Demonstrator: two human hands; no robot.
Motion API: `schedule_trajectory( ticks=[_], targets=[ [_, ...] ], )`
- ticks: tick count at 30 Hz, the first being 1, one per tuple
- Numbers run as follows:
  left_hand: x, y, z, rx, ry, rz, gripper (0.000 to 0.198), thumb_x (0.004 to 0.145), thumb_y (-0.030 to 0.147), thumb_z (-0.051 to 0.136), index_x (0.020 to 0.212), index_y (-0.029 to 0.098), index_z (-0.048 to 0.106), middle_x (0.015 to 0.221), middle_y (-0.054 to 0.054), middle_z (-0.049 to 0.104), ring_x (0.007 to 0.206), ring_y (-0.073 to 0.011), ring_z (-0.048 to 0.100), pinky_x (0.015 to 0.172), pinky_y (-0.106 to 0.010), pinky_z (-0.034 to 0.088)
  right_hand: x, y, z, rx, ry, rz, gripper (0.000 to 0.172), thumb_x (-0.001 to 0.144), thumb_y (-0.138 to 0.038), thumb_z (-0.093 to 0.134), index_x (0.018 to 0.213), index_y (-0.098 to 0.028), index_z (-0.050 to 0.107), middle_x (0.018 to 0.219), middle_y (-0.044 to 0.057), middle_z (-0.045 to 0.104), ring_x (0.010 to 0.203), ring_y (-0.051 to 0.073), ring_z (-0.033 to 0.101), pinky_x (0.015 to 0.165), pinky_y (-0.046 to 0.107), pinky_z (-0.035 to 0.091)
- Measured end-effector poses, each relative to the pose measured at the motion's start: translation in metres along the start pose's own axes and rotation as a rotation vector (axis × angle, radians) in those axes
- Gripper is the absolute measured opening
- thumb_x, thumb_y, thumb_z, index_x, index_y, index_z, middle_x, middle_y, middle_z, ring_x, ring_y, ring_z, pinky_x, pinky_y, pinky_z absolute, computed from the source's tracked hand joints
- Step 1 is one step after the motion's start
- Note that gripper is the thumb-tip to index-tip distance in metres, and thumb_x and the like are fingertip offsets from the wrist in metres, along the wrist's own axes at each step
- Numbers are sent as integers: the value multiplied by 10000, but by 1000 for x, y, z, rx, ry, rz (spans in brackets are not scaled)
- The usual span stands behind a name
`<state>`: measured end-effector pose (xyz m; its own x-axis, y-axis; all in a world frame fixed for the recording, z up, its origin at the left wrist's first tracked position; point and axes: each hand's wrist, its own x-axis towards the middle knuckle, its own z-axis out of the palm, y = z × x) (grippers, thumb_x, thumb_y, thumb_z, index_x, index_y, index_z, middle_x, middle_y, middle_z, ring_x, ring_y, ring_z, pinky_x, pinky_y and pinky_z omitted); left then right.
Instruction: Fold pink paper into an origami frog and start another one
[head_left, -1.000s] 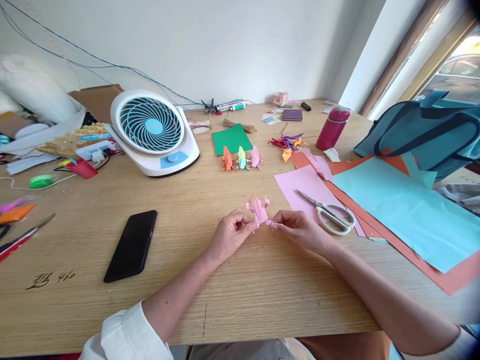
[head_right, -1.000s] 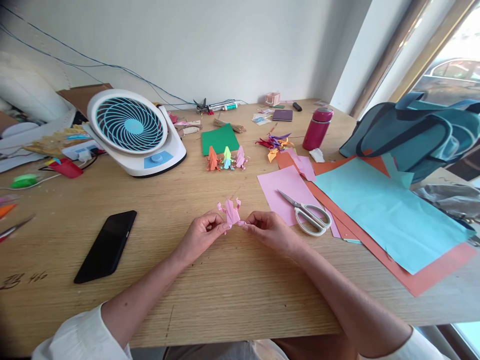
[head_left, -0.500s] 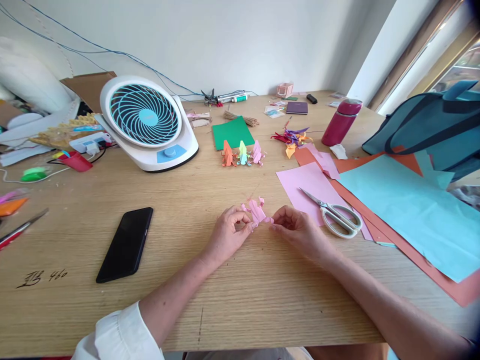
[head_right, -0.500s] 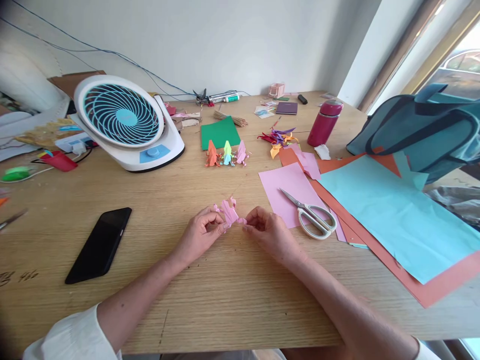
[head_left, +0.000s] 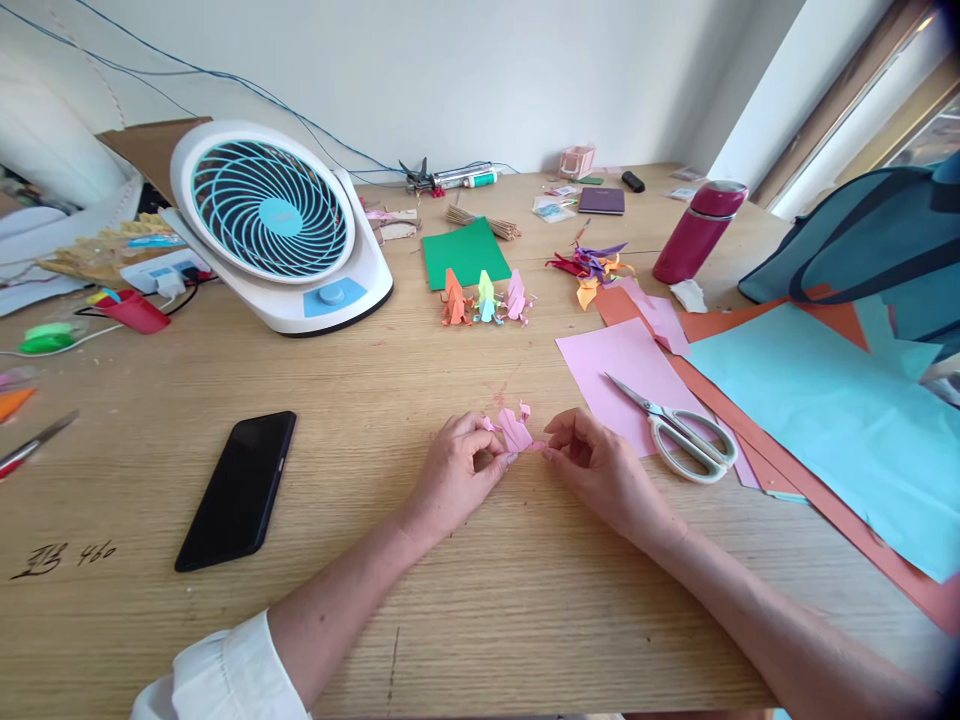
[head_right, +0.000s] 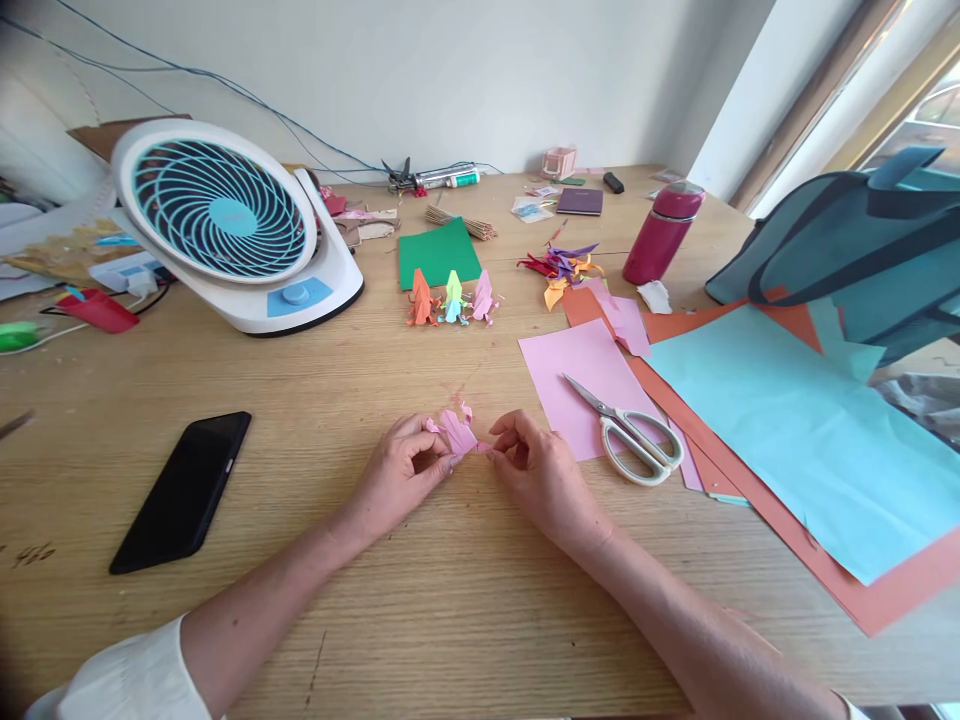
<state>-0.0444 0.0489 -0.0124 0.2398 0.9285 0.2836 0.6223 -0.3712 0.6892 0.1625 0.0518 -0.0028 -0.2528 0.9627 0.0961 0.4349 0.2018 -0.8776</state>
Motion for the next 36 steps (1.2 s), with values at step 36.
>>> schedule_trajectory(
  ticks=[36],
  targets=[
    [-35,0,-32,539,-241,548,341,992,168,461,1324,146,537,1281,-77,645,1039,-218,543,859,-393,468,-36,3,-9,-724,-134,-613,233,973,-109,453,1077,-121,661,1026,116,666,875,218,570,806,363,447]
  ],
)
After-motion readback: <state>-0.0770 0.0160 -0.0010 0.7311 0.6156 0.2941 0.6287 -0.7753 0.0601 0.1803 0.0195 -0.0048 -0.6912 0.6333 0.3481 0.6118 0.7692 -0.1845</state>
